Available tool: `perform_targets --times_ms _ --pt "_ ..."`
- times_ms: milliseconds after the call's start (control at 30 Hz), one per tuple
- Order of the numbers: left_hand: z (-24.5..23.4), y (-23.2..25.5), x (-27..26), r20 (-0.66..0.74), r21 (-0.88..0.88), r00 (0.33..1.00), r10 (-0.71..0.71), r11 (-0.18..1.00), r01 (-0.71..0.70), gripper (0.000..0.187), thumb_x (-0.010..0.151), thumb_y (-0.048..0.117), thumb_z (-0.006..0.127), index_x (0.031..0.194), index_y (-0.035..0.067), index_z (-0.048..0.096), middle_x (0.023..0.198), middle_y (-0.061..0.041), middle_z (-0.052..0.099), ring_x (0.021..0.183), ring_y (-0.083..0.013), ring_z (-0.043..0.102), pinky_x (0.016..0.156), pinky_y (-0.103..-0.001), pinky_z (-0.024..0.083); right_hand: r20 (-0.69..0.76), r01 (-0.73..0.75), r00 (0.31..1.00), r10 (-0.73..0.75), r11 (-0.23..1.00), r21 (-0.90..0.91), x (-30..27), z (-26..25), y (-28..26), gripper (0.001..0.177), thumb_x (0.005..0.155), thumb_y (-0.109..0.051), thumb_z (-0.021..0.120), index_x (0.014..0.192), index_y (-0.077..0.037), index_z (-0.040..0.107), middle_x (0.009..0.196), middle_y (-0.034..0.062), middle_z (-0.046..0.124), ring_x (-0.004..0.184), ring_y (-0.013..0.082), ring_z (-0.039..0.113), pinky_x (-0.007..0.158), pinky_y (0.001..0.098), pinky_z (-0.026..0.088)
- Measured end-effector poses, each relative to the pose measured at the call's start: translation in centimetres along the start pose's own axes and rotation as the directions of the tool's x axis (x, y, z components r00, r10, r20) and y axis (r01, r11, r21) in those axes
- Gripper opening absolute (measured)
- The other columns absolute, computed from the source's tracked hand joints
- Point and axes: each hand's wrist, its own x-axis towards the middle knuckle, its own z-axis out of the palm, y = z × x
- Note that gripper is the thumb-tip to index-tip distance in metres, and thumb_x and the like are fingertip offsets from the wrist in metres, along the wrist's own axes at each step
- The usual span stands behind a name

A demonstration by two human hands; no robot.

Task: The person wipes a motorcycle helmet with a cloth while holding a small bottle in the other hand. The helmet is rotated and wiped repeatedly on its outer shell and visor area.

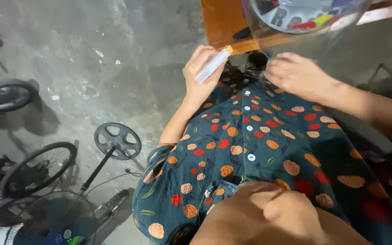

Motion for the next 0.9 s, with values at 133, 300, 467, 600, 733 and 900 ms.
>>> perform_targets --times_ms 133,300,467,600,733,900 --pt "0.9 0.4 -0.6 0.051 -0.025 0.998 0.042 0.999 -0.040 0.019 0.086 0.003 0.080 0.100 0.004 0.067 0.098 -0.008 0.067 0.082 -0.0207 0.072 0.073 -0.029 0.056 -0.285 -0.158 0.945 0.162 0.987 0.036 -2.6 -0.8 1.8 0.045 0.092 -0.008 0.069 0.136 -0.013 0.071 0.138 0.0026 0.066 0.135 0.0199 0.058 0.120 0.0381 0.039" --pt "2.3 0.8 -1.4 0.102 -0.059 0.990 0.099 0.994 -0.093 0.018 0.087 0.003 0.079 0.101 0.005 0.067 0.100 -0.008 0.067 0.087 -0.0212 0.071 0.078 -0.029 0.056 -0.498 -0.209 0.860 0.112 0.967 -0.143 -1.0 3.5 3.4 0.045 0.090 -0.006 0.069 0.134 -0.017 0.073 0.140 0.0000 0.067 0.138 0.0190 0.057 0.120 0.0400 0.039" --pt "3.3 0.5 -2.5 0.119 -0.049 0.992 0.032 0.998 -0.026 0.020 0.087 0.004 0.080 0.102 0.004 0.065 0.100 -0.007 0.066 0.083 -0.0206 0.069 0.075 -0.029 0.055 -0.333 -0.026 0.941 0.056 0.995 0.092 -2.2 8.6 -0.7 0.032 0.088 -0.013 0.063 0.118 -0.008 0.071 0.132 0.0076 0.068 0.131 0.0220 0.060 0.120 0.0388 0.044" --pt "3.9 0.1 -3.0 0.134 -0.023 0.989 0.058 0.998 -0.056 0.020 0.087 0.006 0.080 0.101 0.005 0.065 0.099 -0.006 0.066 0.082 -0.0201 0.068 0.073 -0.029 0.053 -0.383 -0.055 0.916 0.120 0.983 0.177 -5.7 8.7 -2.2 0.040 0.088 -0.011 0.061 0.126 -0.006 0.073 0.131 0.0078 0.068 0.130 0.0220 0.061 0.119 0.0393 0.043" --pt "4.8 0.0 -3.5 0.159 -0.042 0.985 0.064 0.997 -0.058 0.019 0.088 0.005 0.079 0.102 0.004 0.065 0.099 -0.007 0.065 0.083 -0.0200 0.067 0.074 -0.029 0.053 -0.606 -0.217 0.730 0.316 0.948 0.234 -7.6 9.1 -1.1 0.034 0.095 0.002 0.065 0.126 -0.009 0.075 0.138 0.0083 0.068 0.135 0.0264 0.059 0.121 0.0475 0.040" --pt "6.5 0.6 -3.9 0.153 -0.068 0.985 0.084 0.995 -0.074 0.019 0.089 0.004 0.077 0.102 0.003 0.064 0.101 -0.008 0.064 0.084 -0.0204 0.067 0.076 -0.028 0.054 -0.697 -0.230 0.580 0.423 0.905 0.357 -4.5 13.8 2.6 0.052 0.089 0.013 0.055 0.138 0.000 0.068 0.151 0.0160 0.057 0.147 0.0361 0.047 0.130 0.0554 0.036"
